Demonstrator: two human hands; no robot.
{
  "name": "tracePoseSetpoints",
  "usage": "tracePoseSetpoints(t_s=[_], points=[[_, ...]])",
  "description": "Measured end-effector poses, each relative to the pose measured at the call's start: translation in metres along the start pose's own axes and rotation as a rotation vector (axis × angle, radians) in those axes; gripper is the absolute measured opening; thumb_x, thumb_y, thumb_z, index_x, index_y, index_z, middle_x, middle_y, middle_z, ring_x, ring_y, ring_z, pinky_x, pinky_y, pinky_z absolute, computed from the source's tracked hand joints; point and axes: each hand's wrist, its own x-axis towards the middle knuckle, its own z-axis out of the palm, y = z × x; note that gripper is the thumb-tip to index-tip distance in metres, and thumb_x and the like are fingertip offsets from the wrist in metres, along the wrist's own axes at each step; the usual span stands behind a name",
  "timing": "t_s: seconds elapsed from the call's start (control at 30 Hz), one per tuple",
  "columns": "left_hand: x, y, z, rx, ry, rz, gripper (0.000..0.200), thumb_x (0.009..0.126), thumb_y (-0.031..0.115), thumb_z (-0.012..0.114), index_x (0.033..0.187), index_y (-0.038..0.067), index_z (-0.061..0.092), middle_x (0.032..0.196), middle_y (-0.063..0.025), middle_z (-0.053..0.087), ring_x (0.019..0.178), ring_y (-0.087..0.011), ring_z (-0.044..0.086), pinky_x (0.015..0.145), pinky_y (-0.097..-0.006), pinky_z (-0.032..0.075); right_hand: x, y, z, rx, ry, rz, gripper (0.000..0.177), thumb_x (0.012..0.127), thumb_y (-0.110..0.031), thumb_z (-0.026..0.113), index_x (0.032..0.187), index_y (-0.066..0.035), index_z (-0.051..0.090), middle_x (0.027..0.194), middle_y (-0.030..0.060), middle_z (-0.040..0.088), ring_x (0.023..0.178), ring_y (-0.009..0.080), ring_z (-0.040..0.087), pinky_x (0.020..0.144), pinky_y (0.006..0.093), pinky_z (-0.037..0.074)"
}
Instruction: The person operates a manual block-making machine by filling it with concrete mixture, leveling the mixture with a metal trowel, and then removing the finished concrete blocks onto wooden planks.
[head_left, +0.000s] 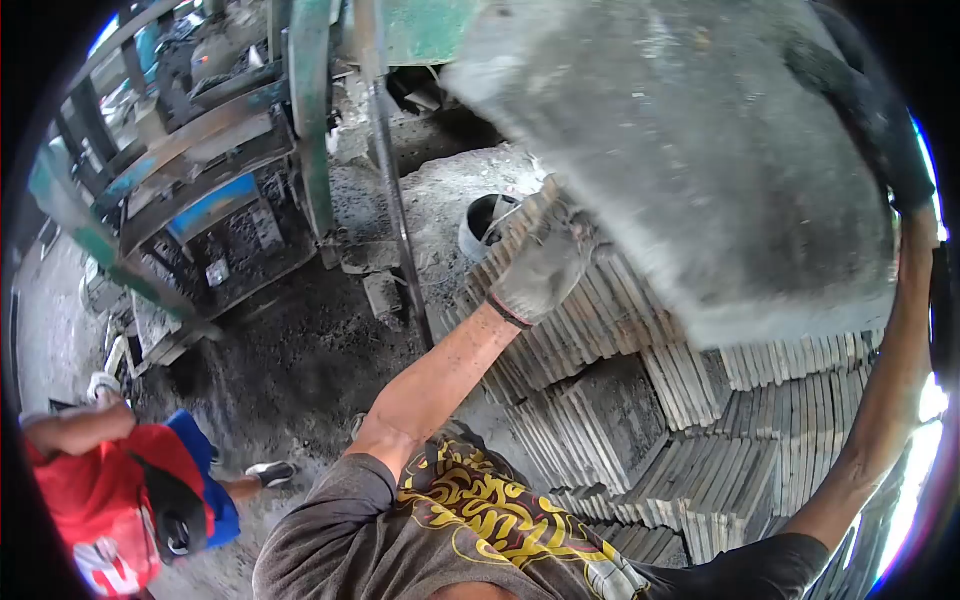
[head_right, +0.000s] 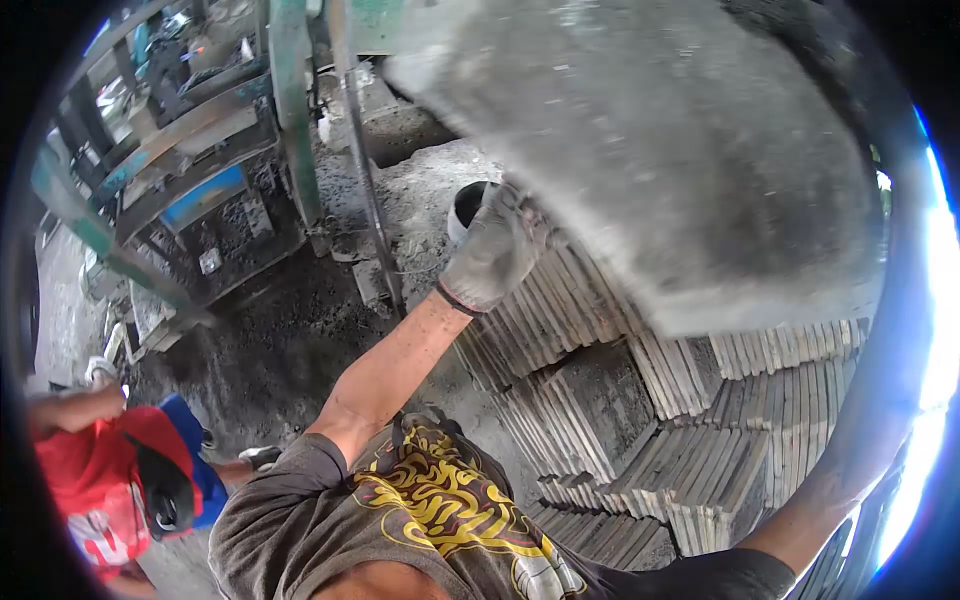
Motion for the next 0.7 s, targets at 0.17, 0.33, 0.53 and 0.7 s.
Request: tracePoseSetpoints(t_s=[0.17,0.33,0.53,0.7], points=[[-0.116,0.105,0.046,-0.036,0.224,0.129,0.067,0.078,0.026,0.072,0.135,0.000,0.048,0.126,-0.0201,0.059,0.124,-0.0344,0.053,0.109,-0.0510,0.040,0.034,0.047,0.145,0.217,-0.210,-0.283,0.043,0.086,-0.031,0.070,0.114,0.000,0.061,0.099,0.0112,0.065,0.090,0.0206,0.062,0.080,0.0316,0.049],[-0.268,0.160,0.022,0.255,0.820,0.320,0.062,0.075,0.023,0.069,0.127,-0.006,0.053,0.120,-0.0223,0.062,0.112,-0.0386,0.059,0.105,-0.0516,0.044,0.013,0.014,0.291,0.197,-0.092,-0.330,0.046,0.089,-0.031,0.070,0.124,-0.003,0.059,0.116,0.0183,0.066,0.099,0.0309,0.067,0.084,0.0387,0.054],[-0.360,0.190,-0.003,0.216,1.113,0.582,0.062,0.073,0.016,0.068,0.132,0.005,0.051,0.124,-0.0164,0.060,0.115,-0.0373,0.057,0.103,-0.0538,0.044,-0.130,0.101,0.551,0.295,0.034,-0.146,0.049,0.091,-0.030,0.069,0.126,0.001,0.056,0.127,0.0238,0.058,0.114,0.0382,0.059,0.094,0.0459,0.048],[-0.439,0.251,-0.087,0.028,1.393,0.749,0.055,0.076,0.012,0.064,0.129,0.006,0.052,0.122,-0.0158,0.060,0.116,-0.0376,0.056,0.104,-0.0545,0.043,-0.192,0.083,0.656,0.410,-0.330,0.231,0.044,0.087,-0.029,0.072,0.114,0.005,0.061,0.119,0.0223,0.061,0.109,0.0375,0.059,0.094,0.0507,0.045]])
